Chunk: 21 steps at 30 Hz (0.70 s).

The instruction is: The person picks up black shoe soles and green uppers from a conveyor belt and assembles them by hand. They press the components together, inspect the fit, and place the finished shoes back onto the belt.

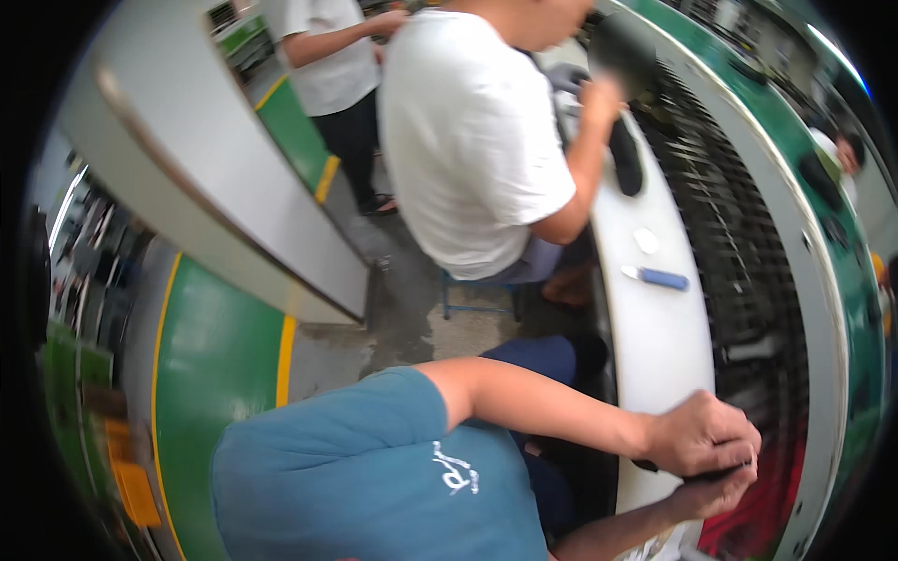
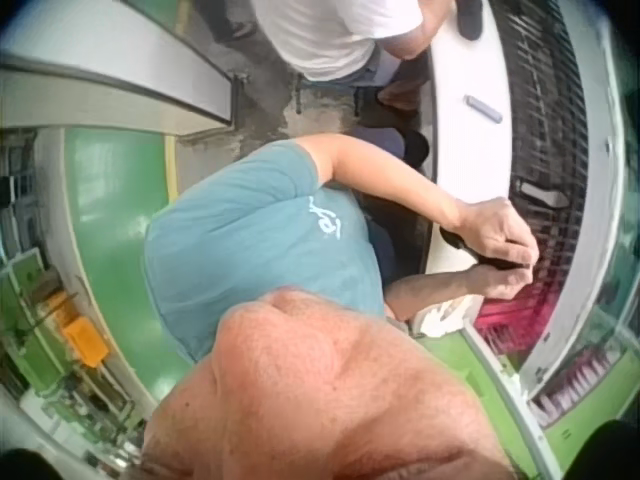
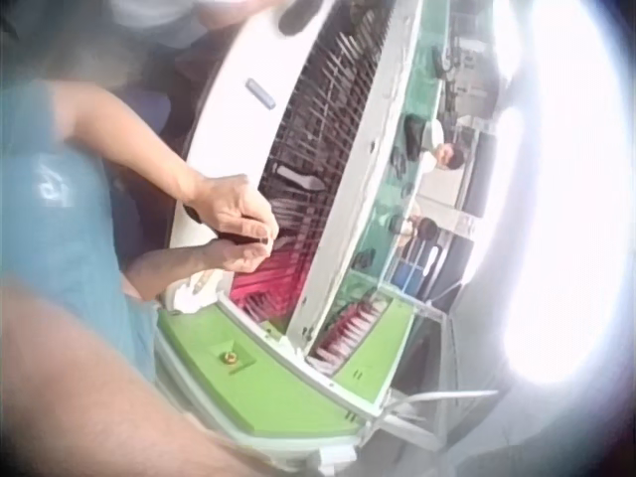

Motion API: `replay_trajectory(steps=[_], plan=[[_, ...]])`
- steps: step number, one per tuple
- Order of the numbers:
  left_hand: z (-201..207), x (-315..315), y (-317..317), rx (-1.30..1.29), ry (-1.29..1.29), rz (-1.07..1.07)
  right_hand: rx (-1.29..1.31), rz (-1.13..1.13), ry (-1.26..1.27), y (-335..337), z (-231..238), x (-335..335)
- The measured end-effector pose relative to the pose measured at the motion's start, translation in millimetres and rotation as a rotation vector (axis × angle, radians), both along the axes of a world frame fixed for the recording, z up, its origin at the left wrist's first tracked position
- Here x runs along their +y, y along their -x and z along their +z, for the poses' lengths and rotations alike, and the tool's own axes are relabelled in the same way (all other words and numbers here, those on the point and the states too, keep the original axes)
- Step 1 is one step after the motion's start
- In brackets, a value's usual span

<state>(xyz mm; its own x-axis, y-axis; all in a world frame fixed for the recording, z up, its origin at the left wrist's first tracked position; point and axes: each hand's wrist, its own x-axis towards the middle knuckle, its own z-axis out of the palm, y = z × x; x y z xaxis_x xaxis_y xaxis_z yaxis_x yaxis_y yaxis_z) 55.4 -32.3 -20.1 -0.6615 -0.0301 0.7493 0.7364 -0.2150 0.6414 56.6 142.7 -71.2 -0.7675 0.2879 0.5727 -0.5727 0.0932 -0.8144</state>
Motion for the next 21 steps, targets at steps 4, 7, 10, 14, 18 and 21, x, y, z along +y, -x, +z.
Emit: replay_trajectory(steps=[4, 7, 10, 14, 18, 21], plan=[[1, -8, 7, -0.012, 0.002, -0.05, 0.1, -0.056, -0.169, -5, 11, -21], [-2, -7, 16, 0.006, 0.077, -0.097, 0.121, -0.029, -0.141, -12, 28, -40], [-1, -7, 21, 0.065, 0.101, -0.137, 0.14, -0.042, -0.207, -15, 35, -41], [2, -3, 23, 0.041, 0.182, -0.158, 0.144, -0.078, -0.198, -16, 48, -46], [14, -4, 23, 0.03, 0.315, -0.135, 0.173, -0.024, -0.206, -16, 51, -34], [8, -10, 33, 0.033, 0.265, -0.158, 0.186, 0.015, -0.188, -6, 58, -41]])
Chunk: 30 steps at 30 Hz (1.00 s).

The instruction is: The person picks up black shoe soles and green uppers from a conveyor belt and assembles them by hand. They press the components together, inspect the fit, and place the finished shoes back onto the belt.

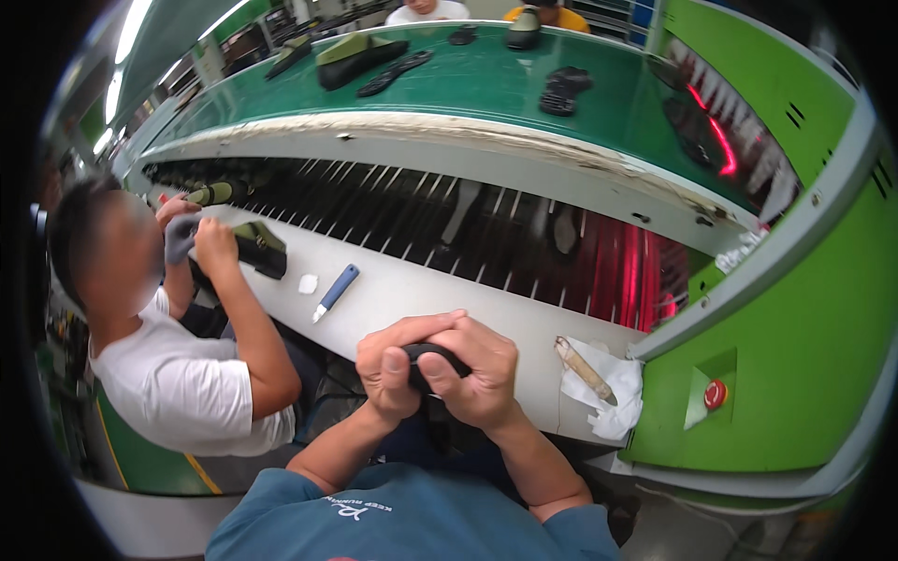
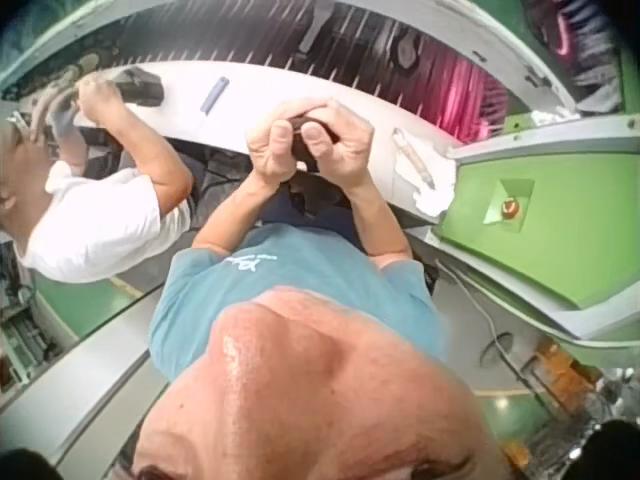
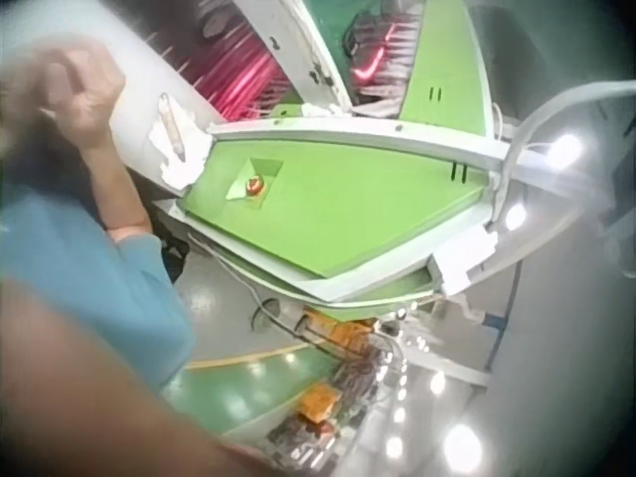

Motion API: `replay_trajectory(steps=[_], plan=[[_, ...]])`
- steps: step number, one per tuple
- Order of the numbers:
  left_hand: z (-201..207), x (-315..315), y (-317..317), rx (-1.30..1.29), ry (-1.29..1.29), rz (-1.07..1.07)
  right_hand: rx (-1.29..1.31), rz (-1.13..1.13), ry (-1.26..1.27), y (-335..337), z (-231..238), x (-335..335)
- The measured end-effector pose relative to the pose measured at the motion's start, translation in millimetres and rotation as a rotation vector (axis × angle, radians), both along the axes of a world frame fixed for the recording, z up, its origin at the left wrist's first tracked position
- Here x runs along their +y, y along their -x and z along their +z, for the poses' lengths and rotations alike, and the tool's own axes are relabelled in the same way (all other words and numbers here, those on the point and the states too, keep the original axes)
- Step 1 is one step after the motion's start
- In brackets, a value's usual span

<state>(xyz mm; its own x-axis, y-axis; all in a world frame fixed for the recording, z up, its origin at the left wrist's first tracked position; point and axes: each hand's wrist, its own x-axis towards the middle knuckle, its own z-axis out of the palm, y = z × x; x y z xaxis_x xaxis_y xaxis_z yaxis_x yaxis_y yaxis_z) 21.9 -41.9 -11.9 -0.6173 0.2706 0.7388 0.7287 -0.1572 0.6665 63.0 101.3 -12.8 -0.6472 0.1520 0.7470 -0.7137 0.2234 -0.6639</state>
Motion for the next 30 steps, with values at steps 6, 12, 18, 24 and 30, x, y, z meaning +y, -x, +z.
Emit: replay_trajectory(steps=[6, 12, 18, 24, 30], plan=[[-6, 1, 2, -0.075, -0.054, -0.013, 0.051, -0.055, -0.026, 8, 1, -1], [-8, 4, 14, -0.056, -0.009, -0.02, -0.008, -0.09, -0.032, 10, 0, 2], [-9, 11, 28, -0.026, 0.032, -0.046, -0.027, -0.124, 0.028, 18, -3, 7], [-11, 20, 35, -0.175, -0.094, -0.079, -0.131, -0.066, 0.106, 30, -2, 10], [-15, 20, 35, -0.128, -0.144, -0.045, -0.165, -0.056, 0.115, 27, 6, 2]])
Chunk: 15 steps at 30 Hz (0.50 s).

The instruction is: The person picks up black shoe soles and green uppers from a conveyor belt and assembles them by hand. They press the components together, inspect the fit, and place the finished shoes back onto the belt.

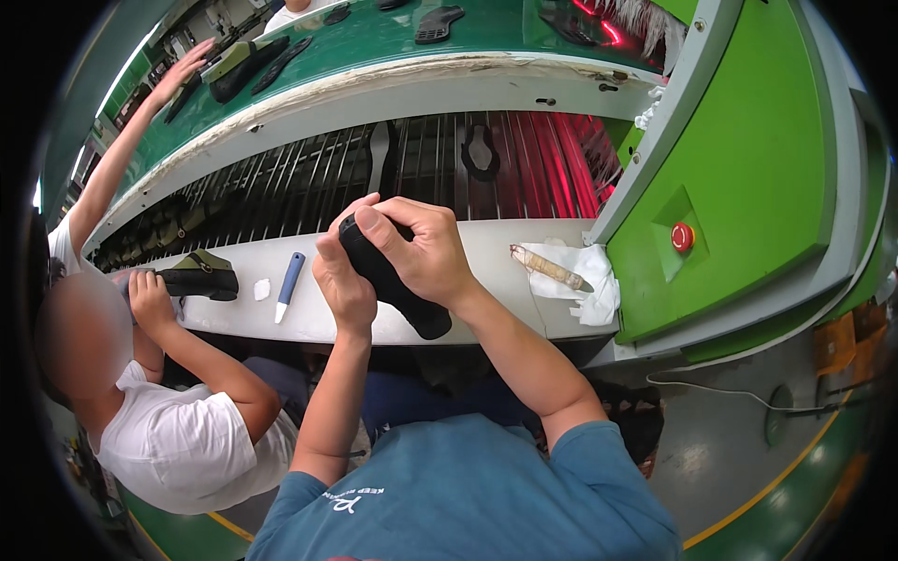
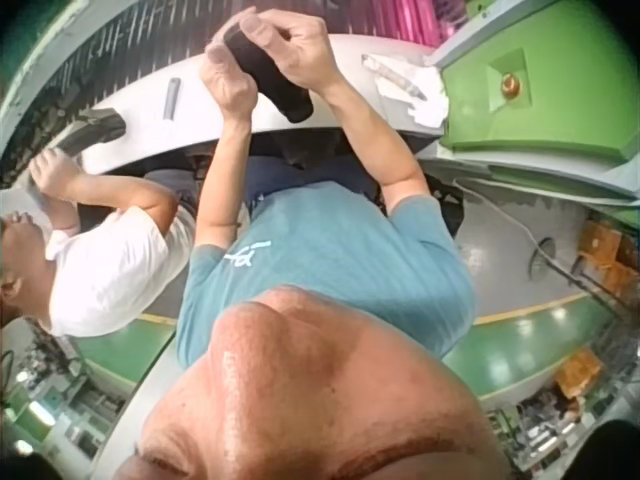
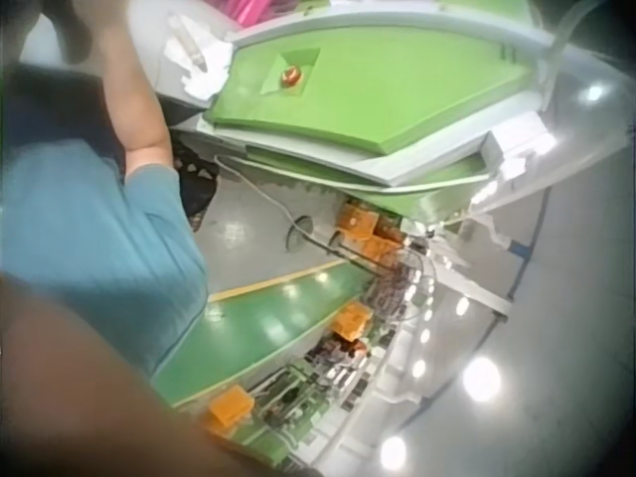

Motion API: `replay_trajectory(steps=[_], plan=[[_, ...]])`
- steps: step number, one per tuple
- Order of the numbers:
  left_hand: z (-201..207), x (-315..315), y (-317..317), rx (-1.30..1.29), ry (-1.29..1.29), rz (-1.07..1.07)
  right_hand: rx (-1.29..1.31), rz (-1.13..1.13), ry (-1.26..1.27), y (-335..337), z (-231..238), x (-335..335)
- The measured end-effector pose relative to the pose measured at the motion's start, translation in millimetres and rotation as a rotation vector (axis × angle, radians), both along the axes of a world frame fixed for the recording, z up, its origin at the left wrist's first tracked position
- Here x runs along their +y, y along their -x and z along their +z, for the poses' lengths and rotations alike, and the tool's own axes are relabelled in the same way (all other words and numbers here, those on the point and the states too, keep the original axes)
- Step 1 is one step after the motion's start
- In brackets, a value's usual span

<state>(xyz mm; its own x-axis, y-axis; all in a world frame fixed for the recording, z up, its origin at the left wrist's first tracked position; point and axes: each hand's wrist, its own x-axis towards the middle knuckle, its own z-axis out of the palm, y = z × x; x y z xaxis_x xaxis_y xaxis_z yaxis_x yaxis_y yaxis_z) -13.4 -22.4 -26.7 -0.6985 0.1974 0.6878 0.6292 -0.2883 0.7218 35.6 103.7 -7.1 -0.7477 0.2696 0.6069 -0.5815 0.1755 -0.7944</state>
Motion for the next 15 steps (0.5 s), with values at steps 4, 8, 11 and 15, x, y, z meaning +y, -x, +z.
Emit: replay_trajectory(steps=[4, 8, 11, 15], plan=[[1, -7, -7, 0.035, 0.062, 0.026, 0.012, -0.041, -0.027, -7, 0, 1], [1, -8, -20, -0.021, 0.059, -0.046, 0.128, -0.022, -0.027, -13, -3, 1], [-9, -15, -27, -0.055, 0.034, -0.178, 0.154, -0.054, -0.064, -17, -6, -2], [-90, -38, -10, -0.126, 0.401, -0.264, -0.061, 0.096, -0.016, -14, -12, 20]])
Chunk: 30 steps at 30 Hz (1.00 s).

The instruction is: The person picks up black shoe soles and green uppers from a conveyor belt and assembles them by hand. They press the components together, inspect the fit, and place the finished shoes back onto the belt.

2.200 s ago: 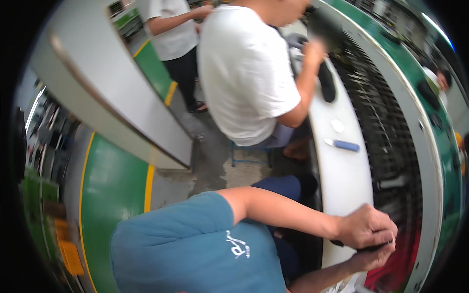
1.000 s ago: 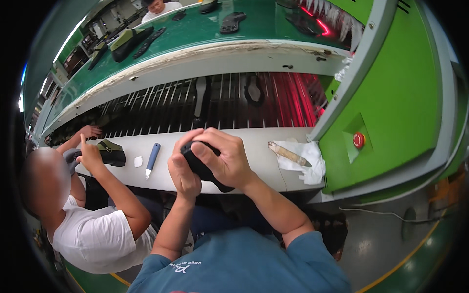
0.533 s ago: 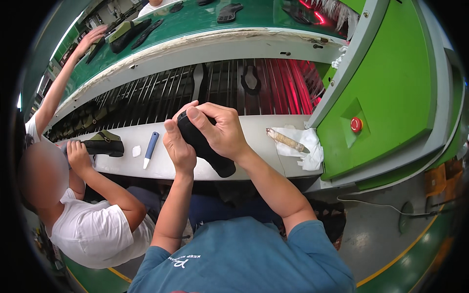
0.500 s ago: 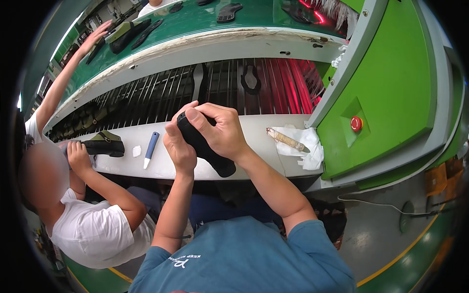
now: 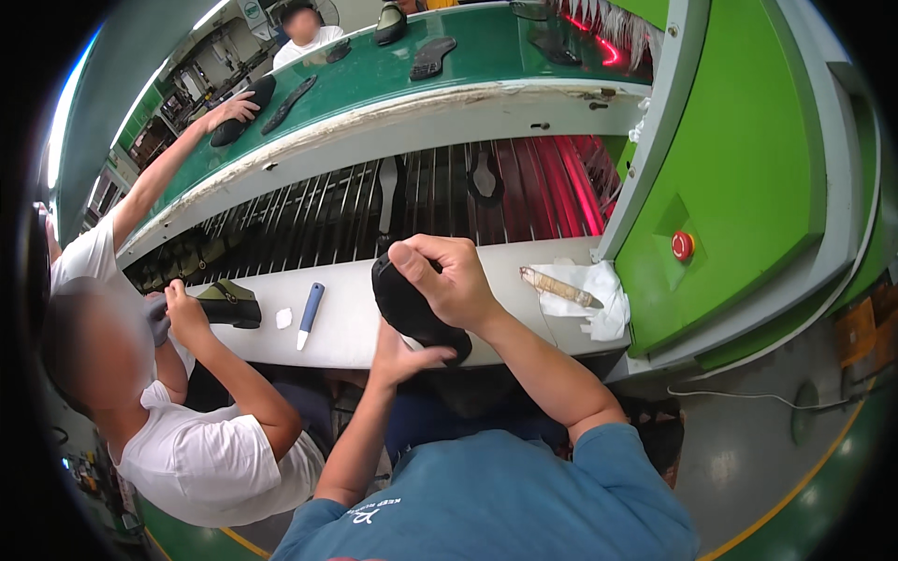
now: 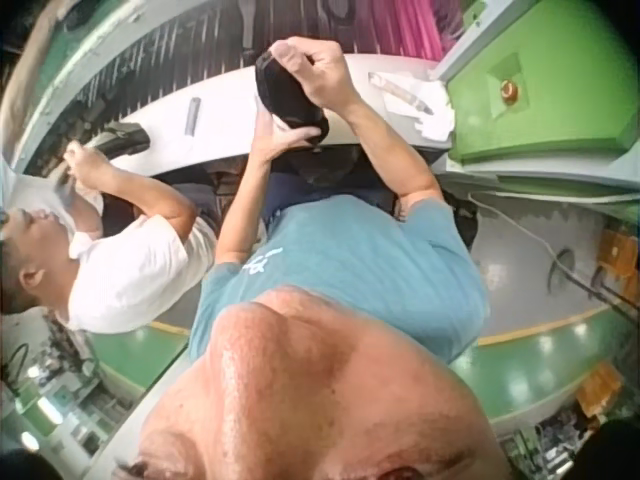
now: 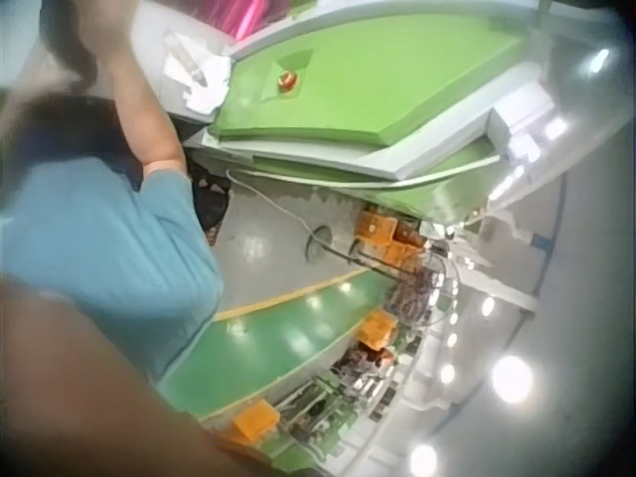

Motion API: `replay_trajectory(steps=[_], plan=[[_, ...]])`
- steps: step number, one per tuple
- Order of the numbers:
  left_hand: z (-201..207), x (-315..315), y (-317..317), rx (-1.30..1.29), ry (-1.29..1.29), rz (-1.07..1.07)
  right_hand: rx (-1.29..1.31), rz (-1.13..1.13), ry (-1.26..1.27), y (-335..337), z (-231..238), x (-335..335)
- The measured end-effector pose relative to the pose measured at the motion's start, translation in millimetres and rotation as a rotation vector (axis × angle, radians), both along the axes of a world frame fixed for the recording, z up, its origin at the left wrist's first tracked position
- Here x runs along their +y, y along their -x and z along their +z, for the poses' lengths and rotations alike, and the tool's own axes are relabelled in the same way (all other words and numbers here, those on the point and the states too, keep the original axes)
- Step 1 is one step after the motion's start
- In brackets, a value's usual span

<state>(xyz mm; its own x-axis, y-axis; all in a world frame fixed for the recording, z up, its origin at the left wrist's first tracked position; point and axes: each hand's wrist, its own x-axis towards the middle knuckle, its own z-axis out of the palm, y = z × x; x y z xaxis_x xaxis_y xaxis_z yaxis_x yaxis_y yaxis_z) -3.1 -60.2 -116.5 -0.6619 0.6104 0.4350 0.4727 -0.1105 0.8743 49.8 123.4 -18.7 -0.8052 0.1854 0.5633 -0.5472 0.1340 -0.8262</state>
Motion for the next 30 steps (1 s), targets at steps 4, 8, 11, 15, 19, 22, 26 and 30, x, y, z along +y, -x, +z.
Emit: replay_trajectory(steps=[4, 8, 11, 15, 19, 22, 26, 30], plan=[[-5, 12, -21, -0.047, -0.178, 0.129, -0.022, 0.187, 0.113, 13, 27, 6], [32, 15, 10, 0.036, -0.326, 0.288, -0.002, 0.251, 0.009, 50, 104, 17], [83, 9, 56, 0.264, -0.401, 0.445, 0.183, -0.324, -0.532, 114, 157, 56], [201, 28, 135, 0.579, -0.476, 0.652, -0.202, -0.722, -1.068, 202, 154, 143], [306, 40, 243, 0.844, -0.049, 1.047, -0.548, -0.531, -1.14, 223, 150, 157], [319, 60, 300, 0.835, 0.433, 1.053, -0.475, -0.619, -1.141, 219, 153, 155], [261, 75, 350, 0.914, 0.669, 0.753, -0.347, -0.666, -1.104, 238, 159, 170], [255, 86, 330, 0.92, 0.597, 0.627, -0.276, -0.625, -1.235, 286, 197, 221]])
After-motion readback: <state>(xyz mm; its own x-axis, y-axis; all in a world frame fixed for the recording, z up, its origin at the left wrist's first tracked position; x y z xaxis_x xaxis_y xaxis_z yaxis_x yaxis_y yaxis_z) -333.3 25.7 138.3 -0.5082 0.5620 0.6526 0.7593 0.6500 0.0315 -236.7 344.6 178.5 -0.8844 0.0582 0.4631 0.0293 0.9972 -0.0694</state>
